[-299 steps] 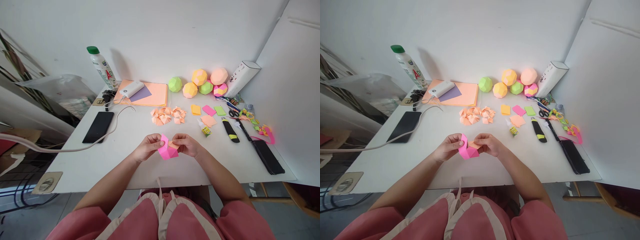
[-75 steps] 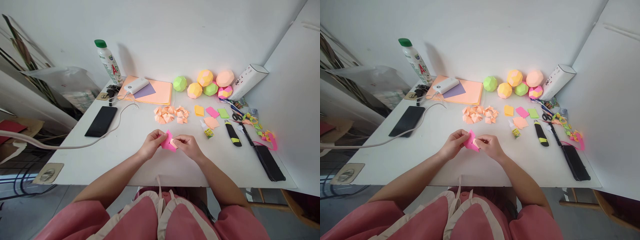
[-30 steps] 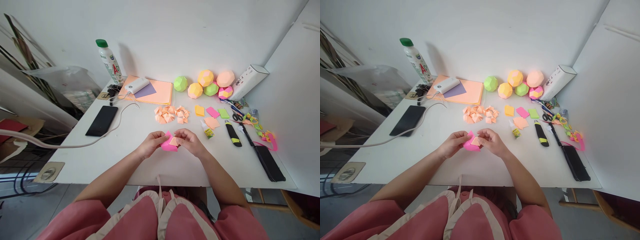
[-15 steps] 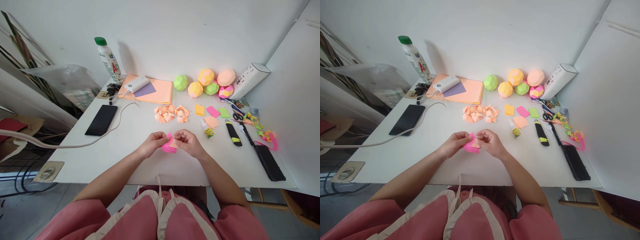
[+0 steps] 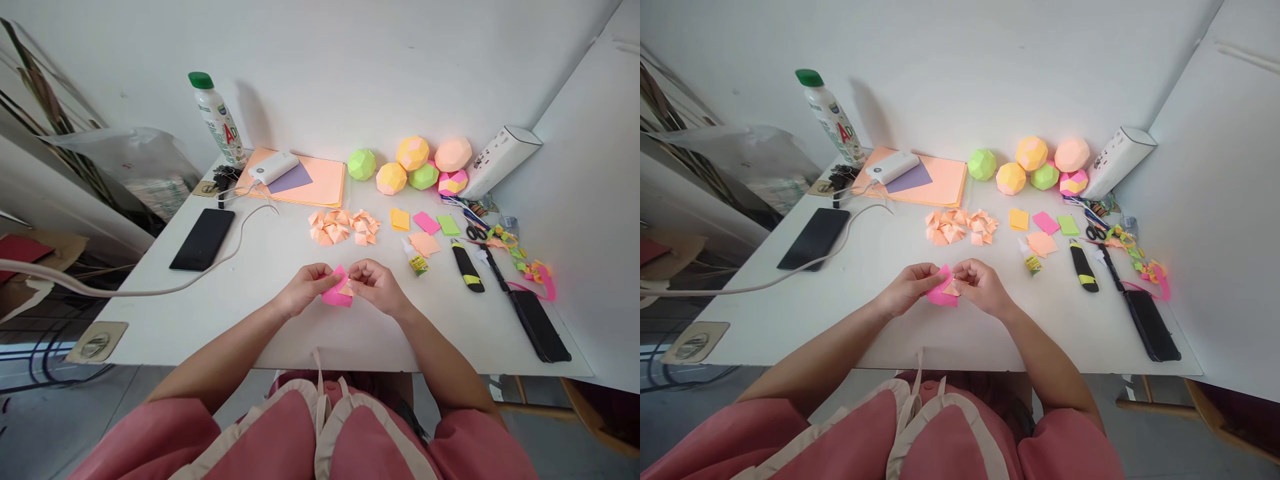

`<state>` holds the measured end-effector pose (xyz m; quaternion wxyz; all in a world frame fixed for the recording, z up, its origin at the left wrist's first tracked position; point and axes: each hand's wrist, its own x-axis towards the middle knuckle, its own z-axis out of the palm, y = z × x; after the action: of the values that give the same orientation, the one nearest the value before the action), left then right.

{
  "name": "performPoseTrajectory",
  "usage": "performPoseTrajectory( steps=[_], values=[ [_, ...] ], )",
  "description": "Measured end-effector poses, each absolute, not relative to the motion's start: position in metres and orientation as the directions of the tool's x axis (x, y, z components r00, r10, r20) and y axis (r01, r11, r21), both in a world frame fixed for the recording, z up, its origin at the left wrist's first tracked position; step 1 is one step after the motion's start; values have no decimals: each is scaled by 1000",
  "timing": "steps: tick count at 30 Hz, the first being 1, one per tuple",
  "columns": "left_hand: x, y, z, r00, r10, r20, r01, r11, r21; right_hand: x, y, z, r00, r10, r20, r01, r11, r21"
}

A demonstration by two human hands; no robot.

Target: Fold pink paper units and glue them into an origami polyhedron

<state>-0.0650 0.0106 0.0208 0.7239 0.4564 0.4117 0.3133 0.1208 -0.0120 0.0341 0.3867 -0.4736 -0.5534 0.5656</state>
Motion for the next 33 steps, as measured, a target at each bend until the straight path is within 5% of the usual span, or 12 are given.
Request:
performPoseTrajectory(
  steps=[7,13,19,33],
  values=[
    [-68,12,26,542,763,-351,-39,441,897,122,-12,35,-267,957,-109,94,-87,-992],
    [-66,12,26,510,783,-356,-251,531,809,127,-7,38,-240,970,-46,-33,-56,-998],
    [-63,11,26,463,829,-313,-383,505,773,127,-6,34,-341,934,-111,17,-112,-994],
    [-64,12,25,520,737,-431,-301,631,715,125,-8,33,-391,917,-80,28,-75,-997]
  ],
)
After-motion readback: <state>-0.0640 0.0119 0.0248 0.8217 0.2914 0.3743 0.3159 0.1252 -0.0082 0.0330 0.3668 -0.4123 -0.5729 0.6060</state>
